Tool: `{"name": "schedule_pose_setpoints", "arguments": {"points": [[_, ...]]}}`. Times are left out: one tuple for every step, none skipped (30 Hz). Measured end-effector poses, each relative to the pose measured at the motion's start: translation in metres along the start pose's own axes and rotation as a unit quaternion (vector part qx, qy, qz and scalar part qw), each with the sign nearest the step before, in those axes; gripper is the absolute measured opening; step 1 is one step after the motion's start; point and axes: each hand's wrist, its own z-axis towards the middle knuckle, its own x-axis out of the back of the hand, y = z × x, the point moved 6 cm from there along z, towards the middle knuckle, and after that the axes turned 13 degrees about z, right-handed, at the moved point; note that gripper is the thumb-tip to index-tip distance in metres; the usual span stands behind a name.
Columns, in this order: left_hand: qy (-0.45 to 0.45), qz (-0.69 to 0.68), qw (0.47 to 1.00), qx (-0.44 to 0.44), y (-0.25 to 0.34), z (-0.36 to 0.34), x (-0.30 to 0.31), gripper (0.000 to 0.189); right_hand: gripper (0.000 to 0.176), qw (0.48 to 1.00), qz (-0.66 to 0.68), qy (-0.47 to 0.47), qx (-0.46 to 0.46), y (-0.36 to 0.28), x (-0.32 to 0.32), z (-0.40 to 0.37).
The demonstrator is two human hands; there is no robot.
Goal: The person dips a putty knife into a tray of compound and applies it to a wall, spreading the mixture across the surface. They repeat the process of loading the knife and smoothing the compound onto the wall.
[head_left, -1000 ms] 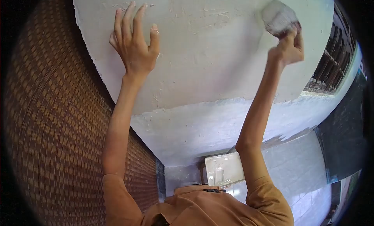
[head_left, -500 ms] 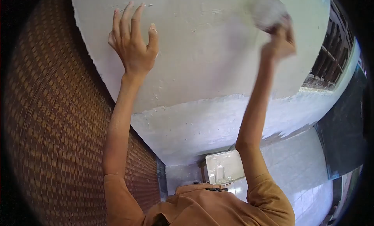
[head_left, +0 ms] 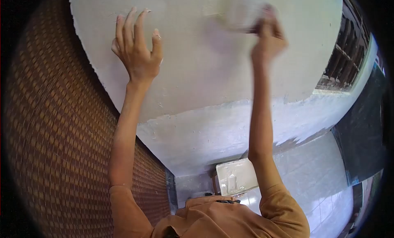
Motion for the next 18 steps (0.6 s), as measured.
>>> {"name": "schedule_pose_setpoints", "arguments": {"points": [[-0.001,-0.006,1.000,-0.001,0.005,0.000,-0.003,0.049,0.025,0.999,0.020,-0.037,0.023,0.013,-0.021,-0.017],[0.006,-0.009,1.000,-0.008,0.008,0.001,-0.004,0.050,0.030,0.996,0.035,-0.078,0.001,0.010,-0.042,-0.033],[0.014,-0.009,1.000,-0.016,0.010,0.002,-0.003,0.051,0.030,0.995,-0.001,-0.099,0.030,0.015,-0.045,-0.037],[0.015,-0.007,1.000,-0.018,0.010,0.002,-0.002,0.051,0.027,0.998,-0.049,-0.045,0.021,0.021,-0.028,-0.030],[0.008,-0.007,1.000,-0.023,0.011,0.000,0.001,0.051,0.024,0.995,-0.096,0.006,0.011,0.023,-0.007,-0.018],[0.000,-0.007,1.000,-0.025,0.011,-0.001,0.002,0.051,0.023,0.996,-0.057,0.065,0.020,0.015,0.016,-0.006],[0.003,-0.002,1.000,-0.022,0.009,-0.002,0.004,0.051,0.023,0.992,-0.018,0.122,0.027,0.007,0.039,0.004],[0.001,0.001,1.000,-0.022,0.006,-0.003,0.005,0.051,0.023,0.986,0.012,0.157,0.057,0.000,0.056,0.015],[-0.002,0.003,1.000,-0.023,0.003,-0.002,0.006,0.051,0.024,0.977,0.040,0.192,0.086,-0.013,0.059,0.016],[-0.002,0.005,1.000,-0.022,0.002,-0.001,0.006,0.051,0.024,0.977,0.042,0.191,0.085,-0.013,0.053,0.011],[-0.002,0.010,1.000,-0.016,0.002,0.000,0.004,0.051,0.024,0.988,0.036,0.138,0.053,-0.008,0.040,0.004],[-0.002,0.011,1.000,-0.012,0.004,0.000,0.002,0.051,0.025,0.996,0.029,0.087,0.022,-0.006,0.022,-0.005],[-0.003,0.004,1.000,-0.014,0.008,0.001,-0.002,0.051,0.026,0.999,-0.043,0.032,0.000,0.005,0.005,-0.017],[-0.003,0.000,1.000,-0.013,0.011,0.001,-0.006,0.051,0.029,0.999,-0.013,-0.029,0.040,0.015,-0.018,-0.031],[-0.002,-0.002,1.000,-0.013,0.013,0.001,-0.007,0.051,0.030,0.999,0.013,-0.038,-0.007,0.019,-0.035,-0.047],[-0.003,-0.003,1.000,-0.015,0.016,0.000,-0.008,0.051,0.030,0.999,-0.030,-0.038,-0.007,0.020,-0.033,-0.045],[-0.008,-0.007,1.000,-0.016,0.018,-0.001,-0.007,0.051,0.030,0.997,-0.072,-0.039,-0.008,0.023,-0.031,-0.042],[-0.012,-0.008,1.000,-0.015,0.018,-0.001,-0.006,0.050,0.029,0.997,-0.067,0.003,0.035,0.023,-0.013,-0.029]]}}
